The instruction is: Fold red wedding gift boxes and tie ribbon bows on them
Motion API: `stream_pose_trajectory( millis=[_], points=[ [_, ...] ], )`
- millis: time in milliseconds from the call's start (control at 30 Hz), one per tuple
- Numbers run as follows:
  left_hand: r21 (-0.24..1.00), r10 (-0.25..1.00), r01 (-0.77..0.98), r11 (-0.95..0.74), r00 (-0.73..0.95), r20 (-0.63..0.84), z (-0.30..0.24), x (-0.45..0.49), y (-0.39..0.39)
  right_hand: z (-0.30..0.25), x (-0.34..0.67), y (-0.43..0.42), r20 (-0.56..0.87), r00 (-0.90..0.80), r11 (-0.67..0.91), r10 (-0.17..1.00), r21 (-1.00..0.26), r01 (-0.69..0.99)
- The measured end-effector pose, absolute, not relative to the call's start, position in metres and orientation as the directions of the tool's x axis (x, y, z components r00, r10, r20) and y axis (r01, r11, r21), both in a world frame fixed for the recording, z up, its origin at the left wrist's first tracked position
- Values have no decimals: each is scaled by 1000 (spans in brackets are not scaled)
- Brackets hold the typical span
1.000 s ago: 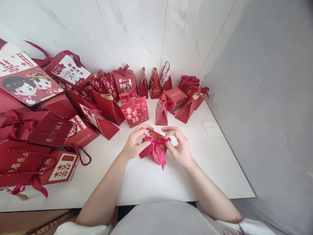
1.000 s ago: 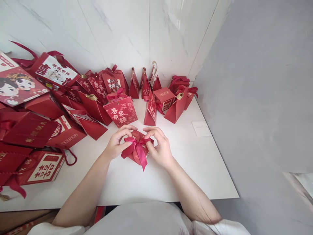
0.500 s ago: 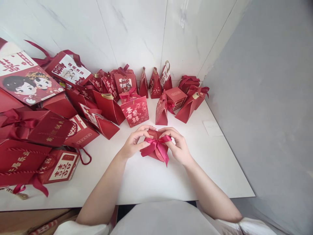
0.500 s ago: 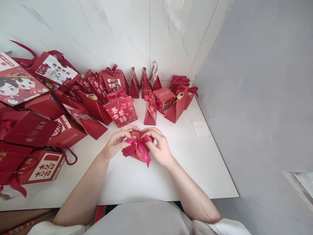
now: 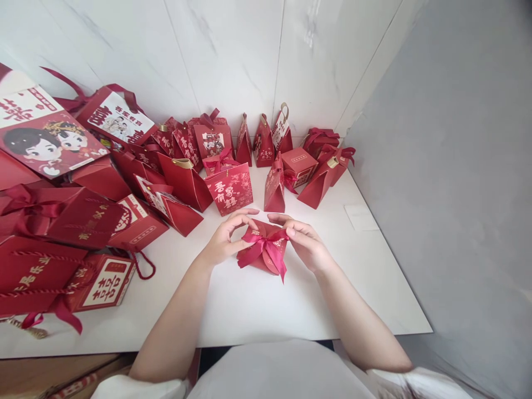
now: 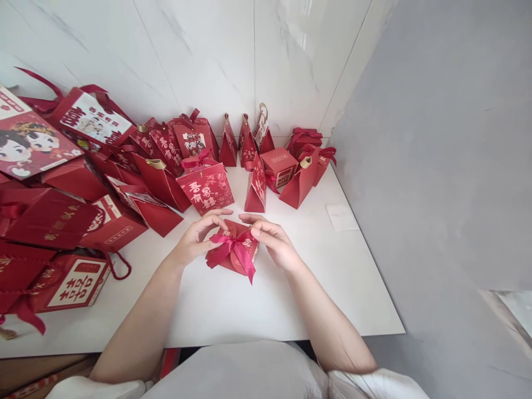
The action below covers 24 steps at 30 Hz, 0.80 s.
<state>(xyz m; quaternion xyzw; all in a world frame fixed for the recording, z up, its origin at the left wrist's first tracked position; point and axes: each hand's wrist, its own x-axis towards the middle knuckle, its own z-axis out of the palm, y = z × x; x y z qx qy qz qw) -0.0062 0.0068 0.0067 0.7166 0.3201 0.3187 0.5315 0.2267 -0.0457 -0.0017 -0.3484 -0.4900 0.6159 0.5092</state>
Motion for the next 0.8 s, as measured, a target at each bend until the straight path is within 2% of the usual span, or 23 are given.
stream_pose_trajectory(
  millis=[133,367,600,800],
  points=[
    [970,789,120,-210,607,96,10,-10,8,-5,226,-44,7,-191,-59,982,-940,-336],
    [994,701,-79,-72,705,107,12,-16,8,-7,225,-43,-23,-268,-126,963,-920,-372],
    [992,680,60,-110,732,31,18,-13,6,-5,225,-44,3,-305,-97,953,-944,-315],
    [997,687,58,-60,727,-1,16,-11,4,-7,223,-45,-19,-301,-108,953,-953,-281]
  ],
)
